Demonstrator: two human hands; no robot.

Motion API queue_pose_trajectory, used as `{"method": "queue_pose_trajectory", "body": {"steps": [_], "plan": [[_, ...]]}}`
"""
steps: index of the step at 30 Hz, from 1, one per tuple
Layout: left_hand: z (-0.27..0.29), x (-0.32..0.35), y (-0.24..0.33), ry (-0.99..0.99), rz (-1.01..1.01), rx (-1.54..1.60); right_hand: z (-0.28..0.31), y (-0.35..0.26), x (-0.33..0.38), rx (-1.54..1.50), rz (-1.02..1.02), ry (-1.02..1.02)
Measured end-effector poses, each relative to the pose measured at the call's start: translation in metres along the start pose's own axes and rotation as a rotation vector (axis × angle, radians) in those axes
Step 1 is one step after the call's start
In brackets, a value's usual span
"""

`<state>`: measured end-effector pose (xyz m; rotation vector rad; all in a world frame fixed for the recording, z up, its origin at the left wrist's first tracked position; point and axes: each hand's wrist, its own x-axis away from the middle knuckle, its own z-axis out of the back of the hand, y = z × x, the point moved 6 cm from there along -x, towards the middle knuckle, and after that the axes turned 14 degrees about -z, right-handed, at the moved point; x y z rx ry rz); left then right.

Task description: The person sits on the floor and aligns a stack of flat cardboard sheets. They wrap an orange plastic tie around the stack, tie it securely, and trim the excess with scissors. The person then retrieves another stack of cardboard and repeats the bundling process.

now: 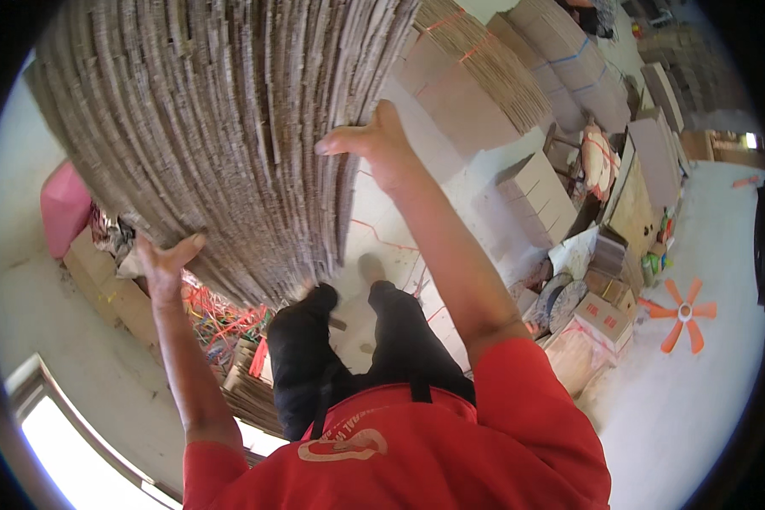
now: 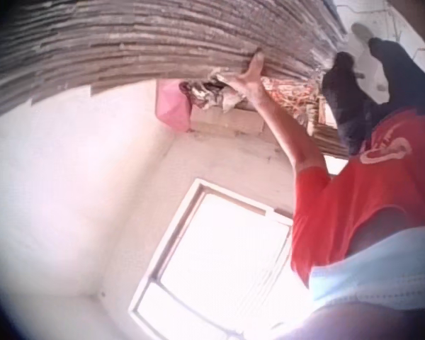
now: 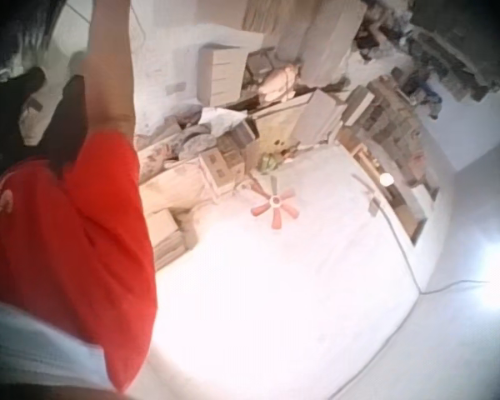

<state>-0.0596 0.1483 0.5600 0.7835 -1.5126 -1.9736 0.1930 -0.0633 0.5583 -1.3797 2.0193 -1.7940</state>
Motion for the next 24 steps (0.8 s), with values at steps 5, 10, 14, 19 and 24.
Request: {"method": "queue_pose_trajectory", "body": {"steps": [5, 10, 14, 19, 24], "plan": [[-0.063, -0.029, -0.08, -0.207, 0.182, 0.166, 0.061, 0.066, -0.022, 0.06, -0.162, 0.356], [-0.094, -0.022, -0.194, -0.365, 0.559, 0.192, 0.079, 0.149, -0.042, -0.096, -0.237, 0.465], [-0.097, -0.01, -0.275, -0.553, 0.406, 0.161, 0.091, 0.239, -0.07, -0.099, -0.458, 0.457], [-0.113, 0.013, -0.38, -0.572, 0.598, 0.266, 0.114, 0.355, -0.109, -0.077, -0.651, 0.343], [-0.12, 0.066, -0.597, -0.664, 0.475, -0.103, 0.144, 0.532, -0.171, -0.305, -0.612, 0.433]]}}
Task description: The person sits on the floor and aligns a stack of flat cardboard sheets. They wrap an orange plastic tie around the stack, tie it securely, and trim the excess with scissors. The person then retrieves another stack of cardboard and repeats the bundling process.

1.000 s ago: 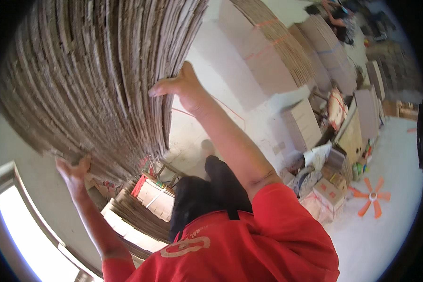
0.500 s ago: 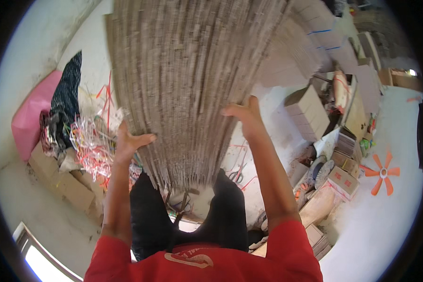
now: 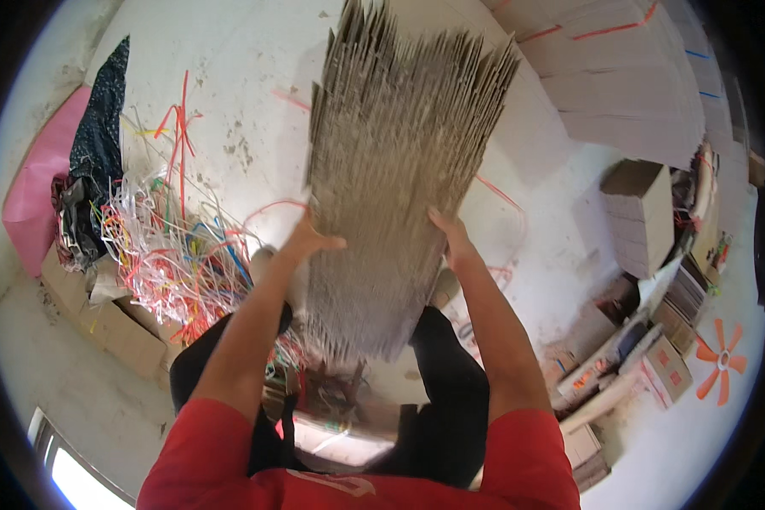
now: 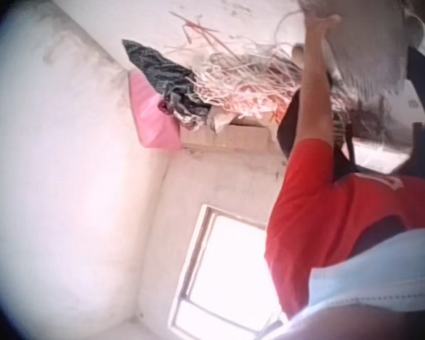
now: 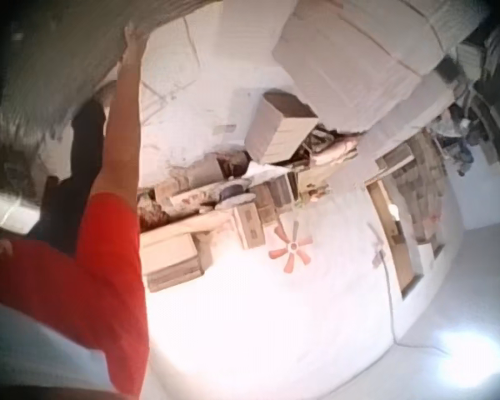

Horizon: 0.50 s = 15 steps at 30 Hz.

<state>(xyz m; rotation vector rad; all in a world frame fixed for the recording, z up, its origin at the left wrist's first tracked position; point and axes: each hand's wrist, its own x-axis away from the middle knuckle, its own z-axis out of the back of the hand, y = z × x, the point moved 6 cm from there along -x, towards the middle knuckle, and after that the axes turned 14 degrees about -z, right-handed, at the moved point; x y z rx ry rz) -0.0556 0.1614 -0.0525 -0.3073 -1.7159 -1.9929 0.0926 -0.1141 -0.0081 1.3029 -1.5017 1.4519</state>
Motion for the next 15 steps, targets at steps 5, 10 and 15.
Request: {"method": "queue_pose_trajectory", "body": {"steps": [5, 10, 15], "plan": [[-0.037, 0.007, 0.011, -0.092, 0.076, 0.239, 0.018, 0.02, -0.026, -0.063, 0.109, -0.174], [-0.023, -0.005, 0.019, -0.085, -0.038, 0.134, 0.008, 0.013, -0.03, -0.097, 0.302, -0.202], [-0.03, 0.003, 0.034, -0.104, -0.078, 0.343, 0.0, 0.021, -0.022, -0.166, 0.214, -0.321]]}}
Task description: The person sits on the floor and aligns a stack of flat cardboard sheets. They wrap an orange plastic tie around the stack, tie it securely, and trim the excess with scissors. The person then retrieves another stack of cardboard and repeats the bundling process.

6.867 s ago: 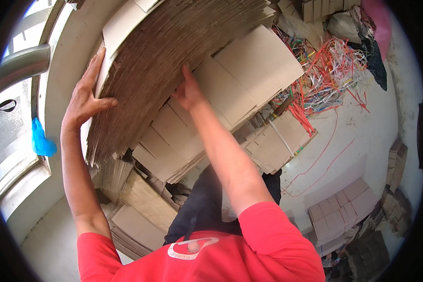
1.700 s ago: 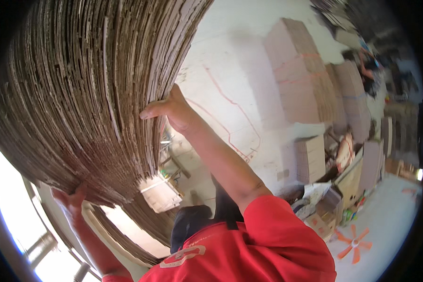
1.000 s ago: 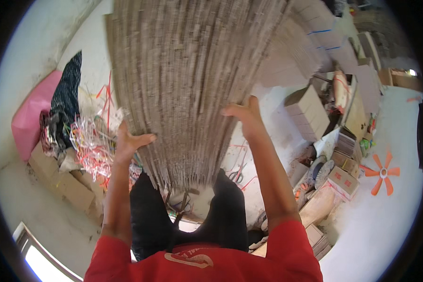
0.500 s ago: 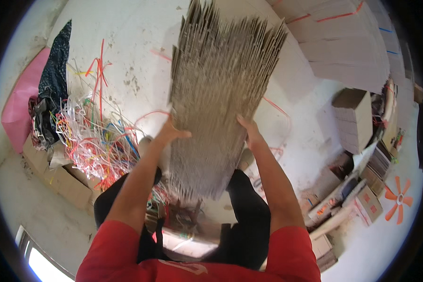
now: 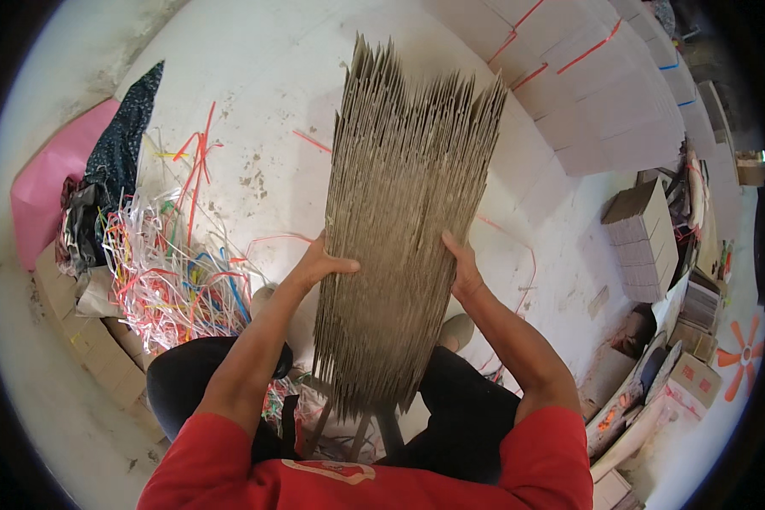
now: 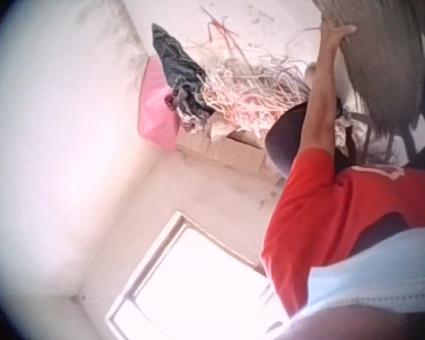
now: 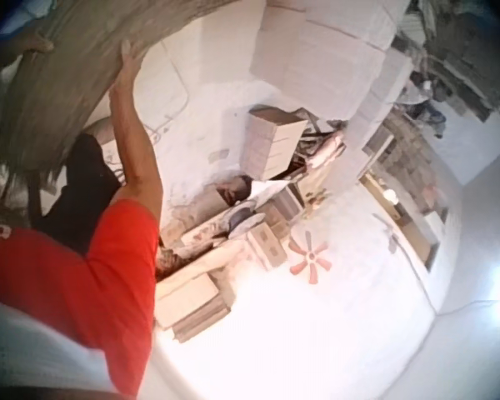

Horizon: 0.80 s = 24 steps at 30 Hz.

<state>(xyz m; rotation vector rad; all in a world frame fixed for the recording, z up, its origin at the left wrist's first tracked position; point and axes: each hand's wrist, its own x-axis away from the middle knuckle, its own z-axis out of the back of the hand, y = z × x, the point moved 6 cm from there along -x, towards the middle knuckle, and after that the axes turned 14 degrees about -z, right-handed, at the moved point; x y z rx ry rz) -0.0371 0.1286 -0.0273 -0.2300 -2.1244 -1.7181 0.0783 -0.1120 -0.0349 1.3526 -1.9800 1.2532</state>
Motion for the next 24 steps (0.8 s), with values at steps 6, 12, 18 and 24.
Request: {"method": "queue_pose_trajectory", "body": {"steps": [6, 12, 18, 24], "plan": [[-0.018, 0.011, -0.006, -0.134, 0.076, -0.052, 0.031, 0.006, 0.023, 0.254, 0.037, 0.194], [-0.01, 0.014, -0.023, -0.038, -0.115, -0.144, -0.049, -0.075, 0.06, 1.618, 0.781, 0.659], [-0.007, 0.013, -0.03, -0.022, -0.074, -0.31, -0.183, -0.019, 0.011, 1.968, 1.043, 0.11], [0.033, 0.006, -0.011, 0.015, 0.022, -0.275, -0.167, -0.002, -0.022, 2.03, 0.967, 0.106]]}}
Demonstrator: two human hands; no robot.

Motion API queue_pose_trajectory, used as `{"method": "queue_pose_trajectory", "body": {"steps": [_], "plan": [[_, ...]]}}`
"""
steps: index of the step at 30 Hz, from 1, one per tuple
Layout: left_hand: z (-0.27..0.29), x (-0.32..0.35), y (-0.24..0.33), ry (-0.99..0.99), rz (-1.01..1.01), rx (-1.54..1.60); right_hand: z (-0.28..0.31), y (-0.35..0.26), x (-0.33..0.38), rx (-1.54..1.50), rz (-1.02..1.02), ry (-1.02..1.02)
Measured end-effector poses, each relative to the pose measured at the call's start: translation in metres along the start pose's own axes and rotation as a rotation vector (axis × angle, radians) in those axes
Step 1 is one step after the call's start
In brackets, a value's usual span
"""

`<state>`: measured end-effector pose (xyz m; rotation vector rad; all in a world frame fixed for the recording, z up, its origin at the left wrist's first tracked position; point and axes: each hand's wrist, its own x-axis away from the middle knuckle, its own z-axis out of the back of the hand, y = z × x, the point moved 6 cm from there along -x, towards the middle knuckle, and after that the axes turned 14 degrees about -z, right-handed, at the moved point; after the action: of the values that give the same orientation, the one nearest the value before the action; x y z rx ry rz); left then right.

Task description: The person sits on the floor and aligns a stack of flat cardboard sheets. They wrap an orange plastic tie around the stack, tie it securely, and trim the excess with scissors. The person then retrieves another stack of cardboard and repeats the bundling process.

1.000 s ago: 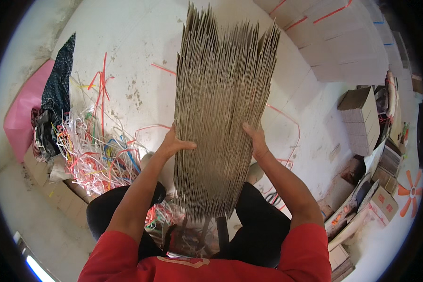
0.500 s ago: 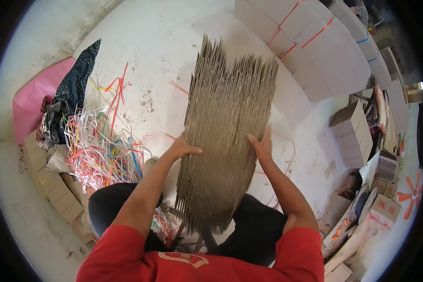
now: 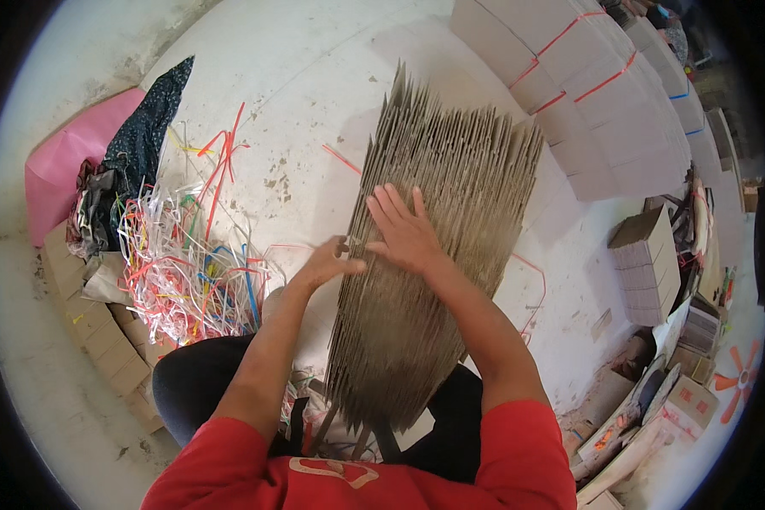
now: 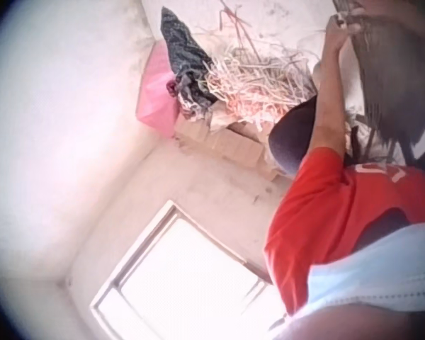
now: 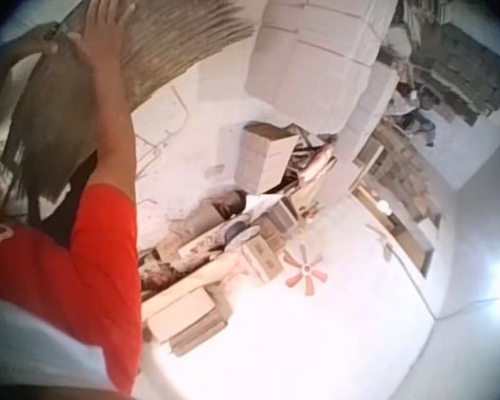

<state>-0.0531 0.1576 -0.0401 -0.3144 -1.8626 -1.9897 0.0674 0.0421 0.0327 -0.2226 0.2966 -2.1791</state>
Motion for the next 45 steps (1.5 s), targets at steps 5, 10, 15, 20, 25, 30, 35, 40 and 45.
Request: {"method": "queue_pose_trajectory", "body": {"steps": [5, 10, 15, 20, 25, 30, 35, 40, 45], "plan": [[0.028, -0.021, 0.025, 0.37, -0.124, -0.023, 0.006, -0.002, -0.001, 0.053, 0.012, 0.008], [0.019, -0.041, 0.033, 0.122, -0.3, 0.067, 0.011, -0.004, -0.001, 0.01, 0.032, 0.048], [0.025, -0.037, 0.042, 0.121, -0.486, 0.037, 0.015, -0.003, 0.001, -0.007, 0.037, 0.062], [0.042, -0.03, 0.051, 0.262, -0.504, -0.598, 0.013, -0.005, 0.0, -0.013, 0.038, 0.058], [-0.007, -0.028, 0.072, 0.11, -0.299, -0.765, 0.007, 0.0, 0.001, 0.065, 0.004, 0.002], [-0.006, -0.032, 0.078, 0.009, -0.362, -0.704, 0.006, 0.001, -0.001, 0.035, -0.008, 0.0], [-0.006, -0.029, 0.085, -0.14, -0.213, -0.778, 0.008, 0.002, 0.0, 0.007, 0.003, 0.013], [-0.002, -0.028, 0.078, -0.149, -0.284, -0.511, 0.006, 0.005, 0.002, 0.011, 0.013, 0.046], [0.015, -0.027, 0.069, -0.104, -0.332, -0.191, 0.008, 0.003, 0.001, -0.026, 0.014, 0.065]]}}
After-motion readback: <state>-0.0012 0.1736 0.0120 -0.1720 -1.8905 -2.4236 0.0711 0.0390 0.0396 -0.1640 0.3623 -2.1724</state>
